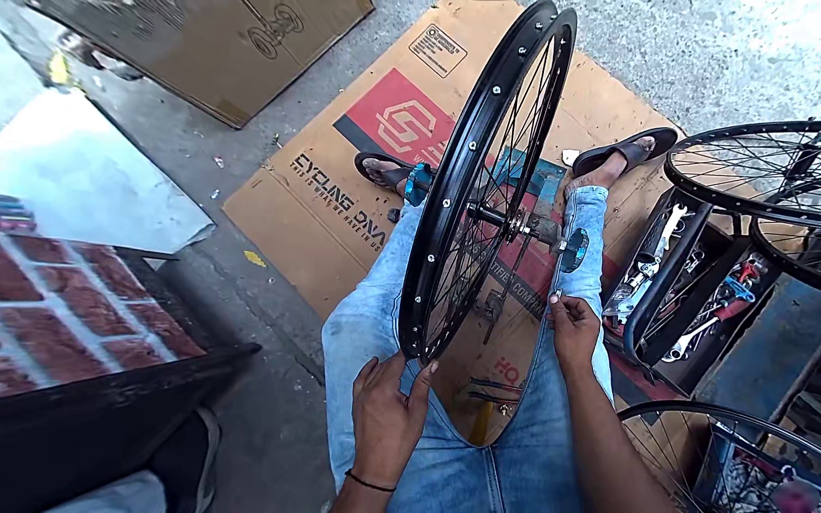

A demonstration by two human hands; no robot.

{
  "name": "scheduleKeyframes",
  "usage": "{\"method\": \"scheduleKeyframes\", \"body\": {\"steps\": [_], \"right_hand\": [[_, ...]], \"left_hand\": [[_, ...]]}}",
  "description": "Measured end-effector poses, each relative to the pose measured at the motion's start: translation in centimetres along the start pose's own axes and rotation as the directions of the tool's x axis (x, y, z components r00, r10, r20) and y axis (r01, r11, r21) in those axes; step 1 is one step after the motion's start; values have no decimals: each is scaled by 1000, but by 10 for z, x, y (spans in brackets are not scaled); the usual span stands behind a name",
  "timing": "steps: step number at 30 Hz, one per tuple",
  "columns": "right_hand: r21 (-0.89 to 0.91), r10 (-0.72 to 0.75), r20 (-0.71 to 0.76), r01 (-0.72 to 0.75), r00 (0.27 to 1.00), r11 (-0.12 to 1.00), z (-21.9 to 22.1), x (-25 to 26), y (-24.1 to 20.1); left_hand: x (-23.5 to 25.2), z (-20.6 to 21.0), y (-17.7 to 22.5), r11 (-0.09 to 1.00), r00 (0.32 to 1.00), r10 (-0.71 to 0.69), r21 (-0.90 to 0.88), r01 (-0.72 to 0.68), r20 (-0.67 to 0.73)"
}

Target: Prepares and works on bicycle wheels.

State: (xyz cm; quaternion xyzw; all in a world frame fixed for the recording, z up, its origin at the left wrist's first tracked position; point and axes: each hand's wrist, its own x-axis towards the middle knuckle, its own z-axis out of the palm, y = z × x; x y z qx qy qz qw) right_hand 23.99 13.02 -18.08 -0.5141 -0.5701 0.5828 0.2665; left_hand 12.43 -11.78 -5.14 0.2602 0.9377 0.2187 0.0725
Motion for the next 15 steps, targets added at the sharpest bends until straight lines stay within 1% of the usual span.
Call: {"method": "scheduleKeyframes", "body": {"steps": [3,4,5,6,8,9,11,12,13,15], "right_hand": [[5,-1,2,1,1000,1000,-1,-1,0],[8,1,1,-1,1000,1000,-1,-1,0],[9,6,0,-6,1000,1000,-1,-1,0],[8,12,-1,-12,1000,1000,-1,-1,0],[3,24,2,-24,1000,1000,-2,-2,-1],[13,21,-5,-21,1000,1000,-2,-1,1],[15,19,-4,-19,1000,1000,0,1,3],[11,21,-1,-21,1000,1000,1,1,3],[8,21,0,-21,1000,1000,1,1,3],[2,20,-1,-20,1000,1000,0,2,3]], "left_hand": [[4,11,-8,986,985,-81,158,57,151],[8,14,-8,979,976,-116,187,81,185],[11,15,-6,977,972,-142,183,107,186],[12,16,-4,982,975,-148,139,125,164],[10,16,-5,994,992,-102,-27,105,80],[7,15,-6,991,997,-57,-120,62,46],[0,13,-10,966,996,85,-243,-88,-22],[-2,12,-12,952,989,143,-265,-151,-48],[-4,12,-14,949,983,169,-256,-183,-76],[-3,12,-14,975,979,156,-137,-174,-133]]}}
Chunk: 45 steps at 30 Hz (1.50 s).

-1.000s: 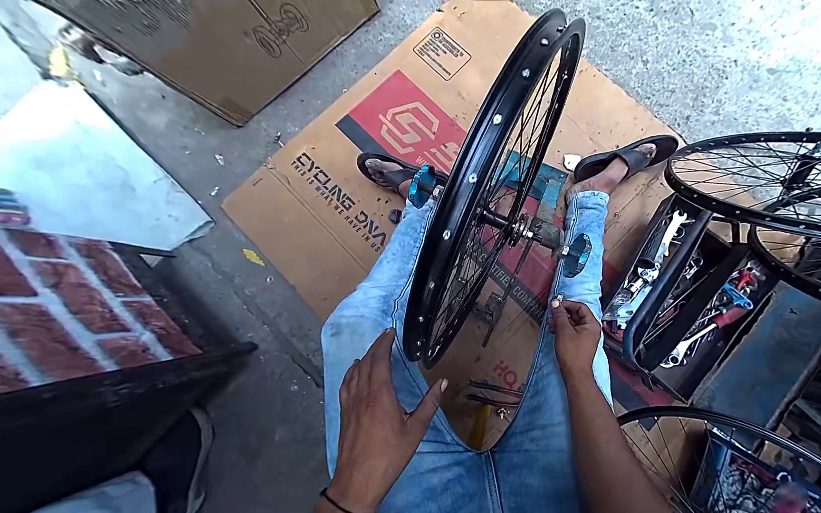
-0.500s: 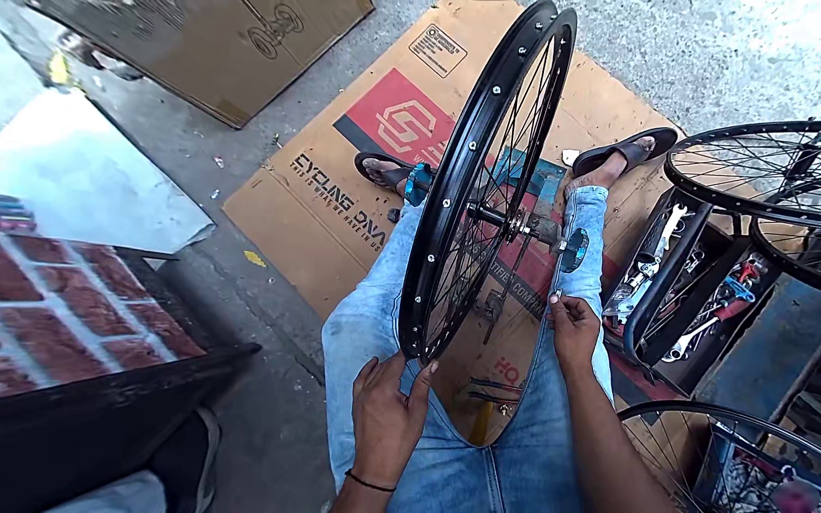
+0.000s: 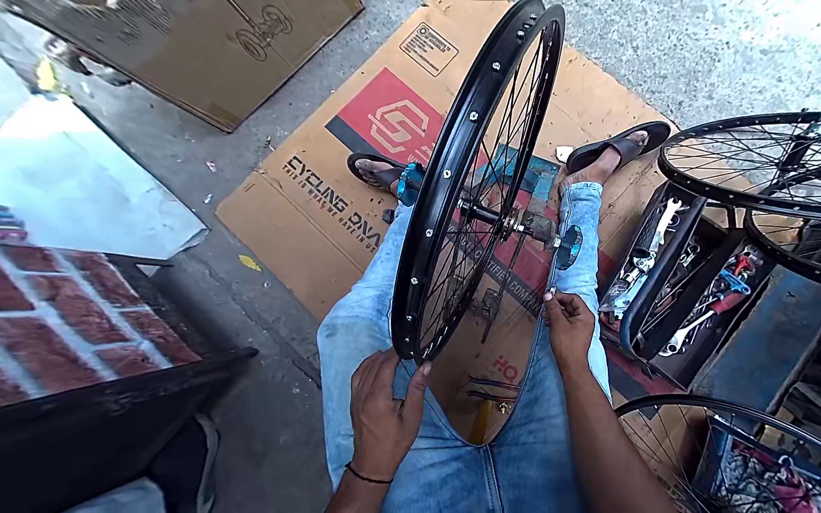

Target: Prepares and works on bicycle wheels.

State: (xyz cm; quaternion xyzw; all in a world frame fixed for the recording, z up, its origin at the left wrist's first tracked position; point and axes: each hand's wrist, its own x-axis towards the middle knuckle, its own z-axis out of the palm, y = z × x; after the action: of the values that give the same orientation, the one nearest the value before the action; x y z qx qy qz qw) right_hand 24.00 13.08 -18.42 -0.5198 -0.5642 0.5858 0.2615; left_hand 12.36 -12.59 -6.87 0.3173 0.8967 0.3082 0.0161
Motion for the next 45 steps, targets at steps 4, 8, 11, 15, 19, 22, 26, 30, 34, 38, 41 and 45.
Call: {"method": "scheduleKeyframes", "body": {"steps": [4,8,11,15,19,22,26,30,34,38,41,45], "right_hand": [[0,5,-1,-5,1000,1000,-1,-1,0],[-41,26,17,-25,1000,999,-3,-6,-7],[-24,1,17,0,1000,1000,-3,-2,-2],[-24,-11,26,11,1000,1000,-1,0,-1],[-7,-3,13,3,1000,1000,-2,1,-1],[-4,-7,11,7,1000,1000,-1,1,-1],[-1,-7,18,7,1000,1000,-2,1,0],[-3,-9,23,9,1000,1000,-1,1,-1],[13,12,11,-12,1000,1000,-3,1,-2],[-1,16,11,-16,1000,1000,-4,0,-2],[31,14,5,-14,1000,999,-3,0,-2],[51,15,4,-15,1000,999,-4,1,-2]], "left_hand": [[4,4,-3,949,972,-152,302,93,179],[11,8,6,905,922,-281,393,162,267],[6,5,-1,966,957,-206,199,165,203],[8,5,-8,972,939,-195,185,146,284],[12,7,-9,967,938,-206,208,150,278],[4,0,-2,970,991,-69,239,40,114],[15,-17,18,983,988,69,178,-44,-139],[38,-30,31,992,990,97,92,-87,-101],[71,-48,55,981,979,190,45,-187,-74],[126,-65,90,964,967,252,94,-249,-19],[155,-68,106,962,965,262,80,-261,4],[170,-72,117,963,966,252,90,-256,49]]}}
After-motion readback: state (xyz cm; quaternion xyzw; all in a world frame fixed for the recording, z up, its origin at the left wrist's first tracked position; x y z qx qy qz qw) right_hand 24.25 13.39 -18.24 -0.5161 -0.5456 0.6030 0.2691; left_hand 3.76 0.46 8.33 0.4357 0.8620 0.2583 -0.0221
